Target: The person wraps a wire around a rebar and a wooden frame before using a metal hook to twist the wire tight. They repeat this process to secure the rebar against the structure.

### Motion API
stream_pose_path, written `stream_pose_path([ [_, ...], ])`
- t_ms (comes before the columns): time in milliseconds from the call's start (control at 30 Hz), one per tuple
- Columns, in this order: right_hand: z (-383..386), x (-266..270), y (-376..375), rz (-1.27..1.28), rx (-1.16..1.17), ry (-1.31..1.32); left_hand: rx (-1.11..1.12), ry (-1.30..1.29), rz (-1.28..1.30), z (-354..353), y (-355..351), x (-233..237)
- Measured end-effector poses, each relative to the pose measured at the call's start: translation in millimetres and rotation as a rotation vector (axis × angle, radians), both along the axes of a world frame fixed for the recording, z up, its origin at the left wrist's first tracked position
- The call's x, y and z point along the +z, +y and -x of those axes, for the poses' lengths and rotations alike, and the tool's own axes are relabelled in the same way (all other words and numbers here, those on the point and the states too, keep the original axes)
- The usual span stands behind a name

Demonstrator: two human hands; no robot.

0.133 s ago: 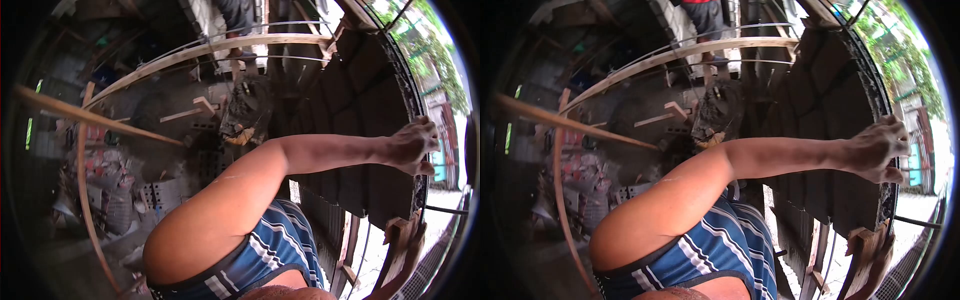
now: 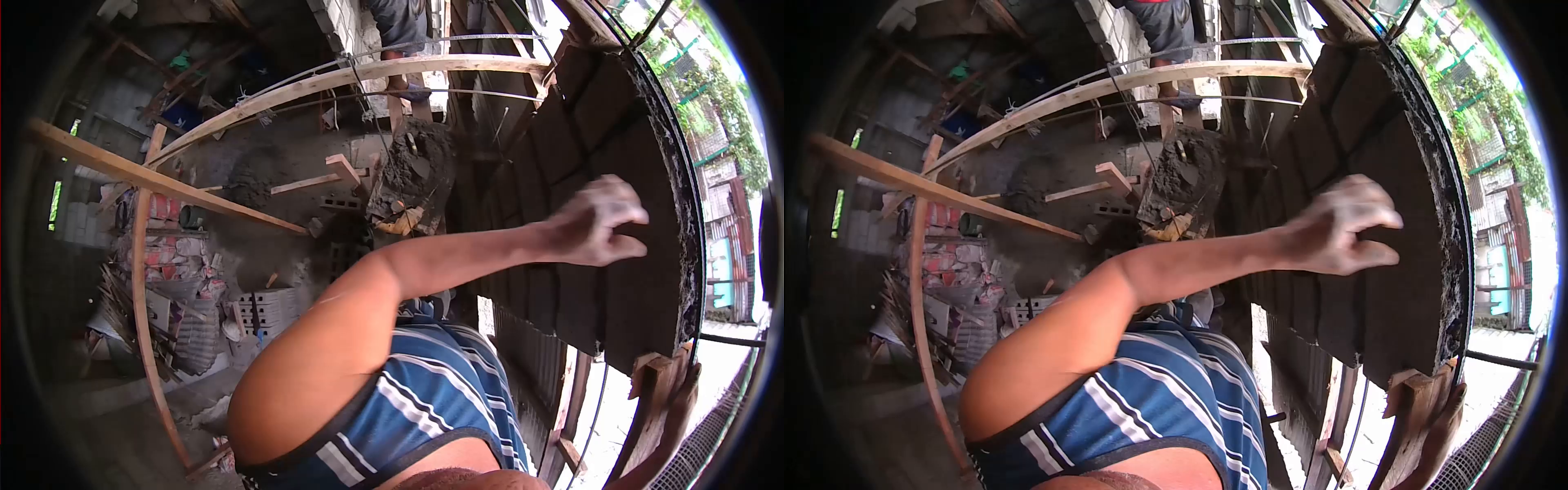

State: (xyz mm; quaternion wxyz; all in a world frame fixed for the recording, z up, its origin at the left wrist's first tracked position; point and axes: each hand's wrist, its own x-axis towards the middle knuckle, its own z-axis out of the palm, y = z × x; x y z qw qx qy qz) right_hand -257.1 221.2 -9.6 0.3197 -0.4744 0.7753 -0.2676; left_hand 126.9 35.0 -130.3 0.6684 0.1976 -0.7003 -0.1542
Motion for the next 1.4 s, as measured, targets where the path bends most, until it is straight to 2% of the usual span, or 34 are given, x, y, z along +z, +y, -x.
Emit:
stream_pose_path([
  [100,-1.0,-17.7,0.3,0.004,0.006,-0.008,0.148,-0.443,-0.422,-88.8,29.4,-94.0],
  [133,-2.2,-16.3,-0.9,-0.015,0.012,-0.031,0.131,-0.466,-0.601,-116.8,41.3,-120.2],
  [200,-7.9,-13.4,-2.5,-0.034,0.002,-0.023,0.214,-0.484,-0.727,-176.8,55.0,-172.7],
  [300,4.8,-23.0,2.1,0.026,-0.051,0.119,0.432,-0.507,-0.982,-271.2,60.8,-198.0],
  [367,-3.7,-14.7,3.5,-0.041,-0.033,0.192,0.616,-0.377,-1.048,-333.7,46.6,-210.8],
  [400,-7.9,-14.6,5.7,-0.007,-0.073,0.148,0.704,-0.325,-1.211,-358.0,38.4,-194.3],
  [433,-13.1,-14.0,5.0,0.030,-0.113,0.102,0.767,-0.256,-0.991,-391.2,24.7,-205.0],
  [500,-27.0,-14.3,6.0,0.064,-0.173,0.142,0.713,0.139,-0.917,-450.3,-7.6,-216.1],
  [533,-36.5,-15.0,5.5,0.079,-0.204,0.166,0.829,0.087,-0.918,-474.5,-20.7,-200.0],
  [633,-65.3,-21.0,4.1,0.091,-0.281,0.237,0.979,0.107,-0.802,-548.0,-72.5,-181.5],
  [700,-81.6,-22.3,3.1,0.099,-0.330,0.269,1.220,-0.006,-0.726,-579.2,-104.5,-153.8],
  [733,-89.6,-23.5,2.8,0.104,-0.356,0.283,1.210,0.026,-0.662,-598.6,-125.3,-148.6],
  [767,-96.7,-24.0,2.4,0.101,-0.379,0.300,1.234,-0.076,-0.601,-621.4,-146.5,-148.8],
  [833,-109.8,-24.7,-0.1,0.086,-0.415,0.328,1.232,-0.381,-0.743,-658.8,-179.6,-146.3],
  [867,-115.1,-24.0,0.0,0.078,-0.429,0.338,1.158,-0.426,-0.980,-670.0,-195.0,-143.1],
  [900,-121.8,-24.3,-1.8,0.065,-0.445,0.349,1.147,-0.434,-0.987,-685.7,-210.9,-149.4],
  [967,-133.6,-21.7,-1.7,0.043,-0.482,0.366,1.089,-0.964,-1.103,-711.9,-240.5,-165.2],
  [1033,-143.9,-17.8,-4.1,0.010,-0.501,0.391,0.924,-1.247,-1.291,-733.8,-265.7,-180.8],
  [1100,-154.1,-14.2,-7.9,-0.017,-0.517,0.411,0.833,-1.412,-1.443,-739.5,-281.5,-191.4],
  [1133,-158.1,-12.1,-10.1,-0.028,-0.520,0.418,0.837,-1.294,-1.621,-736.5,-282.5,-194.6],
  [1167,-161.9,-11.4,-13.7,-0.039,-0.524,0.424,0.823,-1.302,-1.631,-738.5,-285.5,-207.3],
  [1233,-167.7,-9.4,-18.5,-0.060,-0.533,0.439,0.792,-1.480,-1.653,-741.8,-287.0,-231.7],
  [1300,-173.6,-9.6,-24.0,-0.074,-0.533,0.446,0.745,-1.451,-1.662,-758.6,-295.9,-261.6],
  [1367,-177.5,-12.0,-31.3,-0.087,-0.531,0.454,0.586,-1.644,-1.598,-787.7,-308.3,-289.8],
  [1400,-178.6,-12.0,-35.3,-0.092,-0.527,0.455,0.694,-1.521,-1.654,-775.4,-301.9,-278.8],
])
